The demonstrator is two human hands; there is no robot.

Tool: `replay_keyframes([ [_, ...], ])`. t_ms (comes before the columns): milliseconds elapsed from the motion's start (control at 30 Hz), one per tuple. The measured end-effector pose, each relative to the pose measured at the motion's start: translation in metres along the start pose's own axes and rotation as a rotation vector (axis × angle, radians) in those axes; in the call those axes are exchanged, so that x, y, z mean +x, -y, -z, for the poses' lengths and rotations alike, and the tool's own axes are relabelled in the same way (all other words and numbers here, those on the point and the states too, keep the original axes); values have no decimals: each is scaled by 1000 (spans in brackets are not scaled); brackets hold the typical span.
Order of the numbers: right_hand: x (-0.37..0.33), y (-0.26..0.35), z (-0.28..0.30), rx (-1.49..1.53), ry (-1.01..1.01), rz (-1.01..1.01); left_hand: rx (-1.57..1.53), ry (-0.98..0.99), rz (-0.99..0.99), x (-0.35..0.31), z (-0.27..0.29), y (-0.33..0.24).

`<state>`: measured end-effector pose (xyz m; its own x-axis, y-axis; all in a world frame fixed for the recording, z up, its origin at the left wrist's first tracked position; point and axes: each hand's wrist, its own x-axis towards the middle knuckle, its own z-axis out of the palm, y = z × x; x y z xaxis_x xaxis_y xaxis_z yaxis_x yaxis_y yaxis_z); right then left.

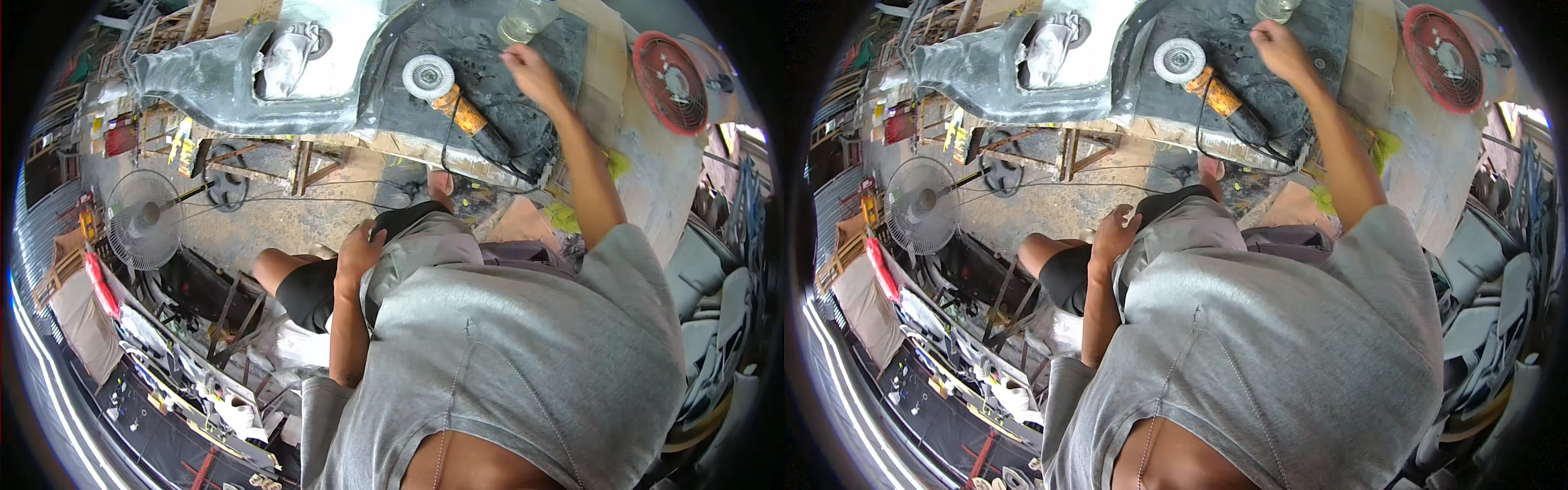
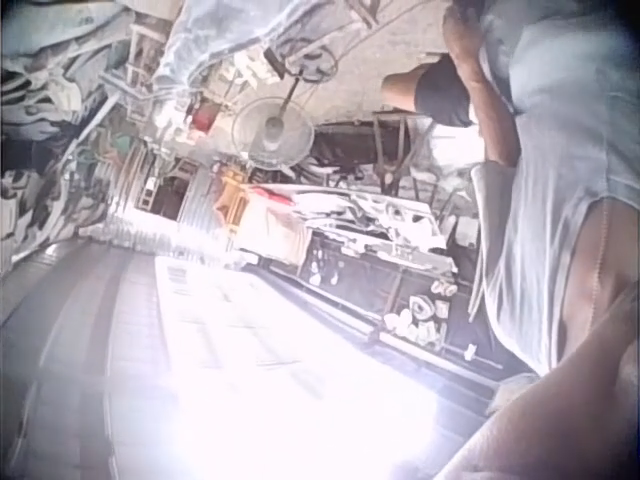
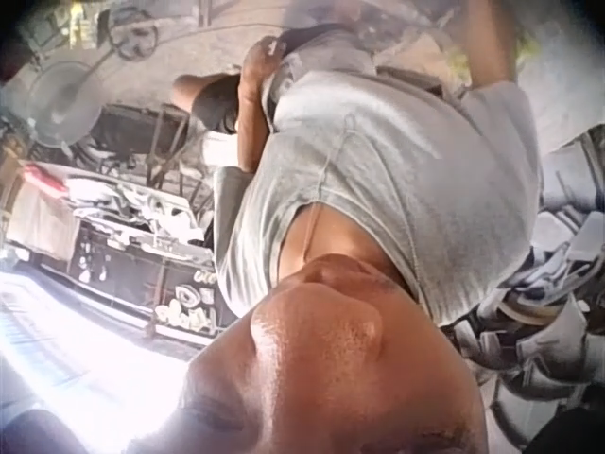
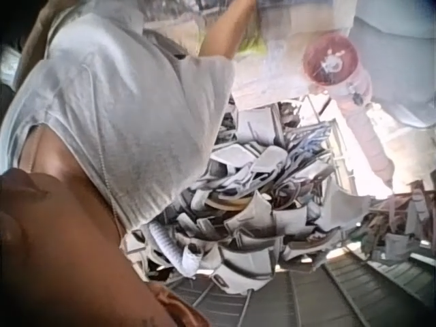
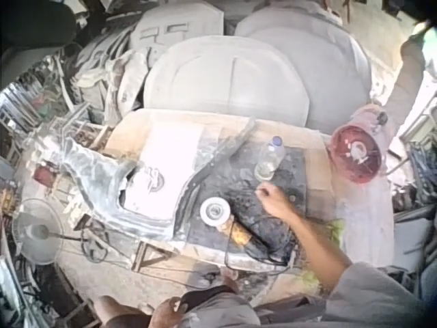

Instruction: Grinding and shaping a large composite automotive body panel using a power angle grinder.

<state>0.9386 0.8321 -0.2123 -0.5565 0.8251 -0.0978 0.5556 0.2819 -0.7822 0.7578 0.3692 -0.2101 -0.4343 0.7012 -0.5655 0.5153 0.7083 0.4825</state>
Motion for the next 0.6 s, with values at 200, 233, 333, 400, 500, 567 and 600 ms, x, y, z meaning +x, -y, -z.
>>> replay_keyframes([
  [200, -150, 85, 116, 575, -234, -326, -98, 78, -33, 0, -18, 26],
  [233, -179, 87, 130, 752, -283, -328, -106, 109, -39, -4, -17, 32],
  [333, -272, 133, 162, 1132, -353, 53, -161, 206, -20, -9, -23, 82],
  [400, -332, 188, 155, 1216, -401, 268, -138, 229, -65, -13, -27, 138],
  [500, -416, 258, 142, 1109, -464, 516, -181, 209, -139, -17, -32, 233],
  [567, -457, 298, 136, 1067, -508, 610, -265, 84, -181, -20, -45, 325],
  [600, -486, 315, 145, 1022, -521, 627, -284, 5, -174, -26, -48, 353],
])
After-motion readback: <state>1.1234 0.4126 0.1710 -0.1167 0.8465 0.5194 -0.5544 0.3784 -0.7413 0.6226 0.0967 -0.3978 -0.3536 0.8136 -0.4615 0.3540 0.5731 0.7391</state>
